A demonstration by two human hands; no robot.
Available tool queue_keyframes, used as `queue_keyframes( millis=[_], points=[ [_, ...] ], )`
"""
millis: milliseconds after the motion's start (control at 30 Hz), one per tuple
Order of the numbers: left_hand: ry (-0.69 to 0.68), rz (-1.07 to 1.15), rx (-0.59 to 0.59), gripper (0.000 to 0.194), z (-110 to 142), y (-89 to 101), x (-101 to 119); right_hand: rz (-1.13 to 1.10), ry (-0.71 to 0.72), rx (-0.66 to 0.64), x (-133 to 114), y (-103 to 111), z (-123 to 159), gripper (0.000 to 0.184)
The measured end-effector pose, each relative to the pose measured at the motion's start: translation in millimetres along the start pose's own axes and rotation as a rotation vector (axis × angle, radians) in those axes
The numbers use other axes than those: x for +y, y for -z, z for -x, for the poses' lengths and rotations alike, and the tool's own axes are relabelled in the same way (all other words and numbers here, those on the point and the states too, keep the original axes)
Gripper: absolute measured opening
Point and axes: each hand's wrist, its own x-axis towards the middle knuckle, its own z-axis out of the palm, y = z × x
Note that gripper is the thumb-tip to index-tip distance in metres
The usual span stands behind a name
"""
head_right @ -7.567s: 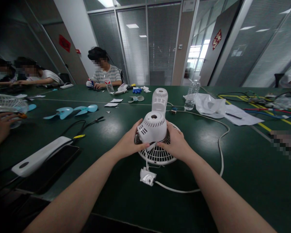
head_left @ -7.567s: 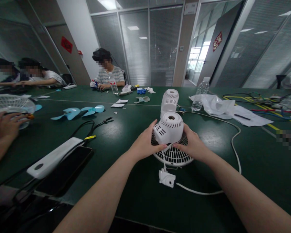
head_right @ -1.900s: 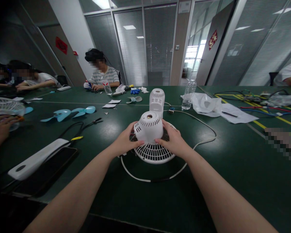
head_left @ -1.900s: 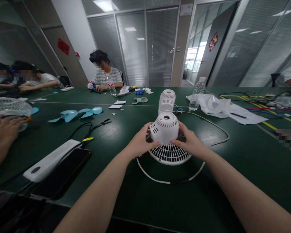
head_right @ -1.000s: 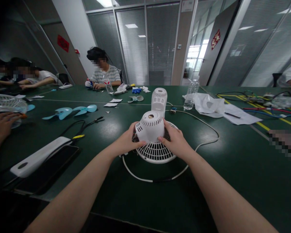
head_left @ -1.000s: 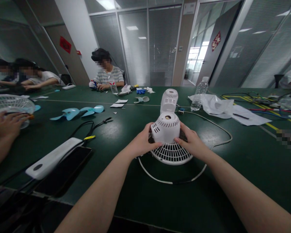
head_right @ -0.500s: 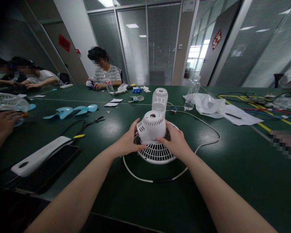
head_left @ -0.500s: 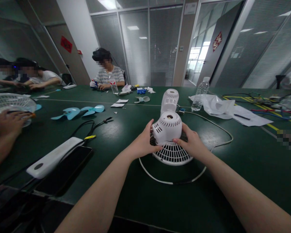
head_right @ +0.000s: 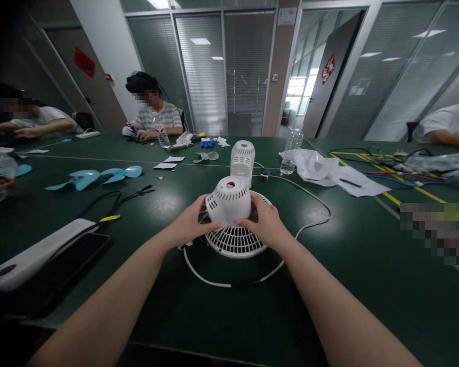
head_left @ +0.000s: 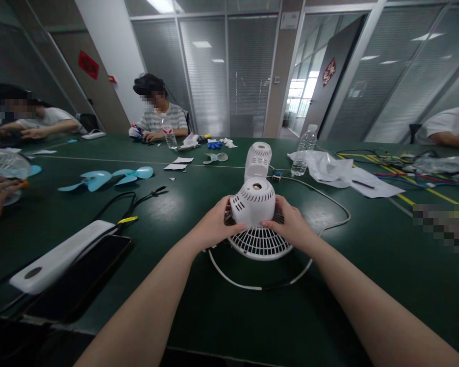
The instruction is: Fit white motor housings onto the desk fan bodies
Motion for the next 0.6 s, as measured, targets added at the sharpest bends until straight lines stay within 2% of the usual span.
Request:
queue_keyframes(
  millis=[400,600],
  points=[
    [-0.009,-0.048,0.029,0.074,-2.0,-5.4,-5.8,-0.11,0.05,-0.005,7.6,2.9,4.2,0.069],
    [-0.007,-0.057,0.04,0.078,-0.6,-6.8,-4.3,-0.097,0.061,-0.005,5.5,3.7,5.9,0.069]
  ],
)
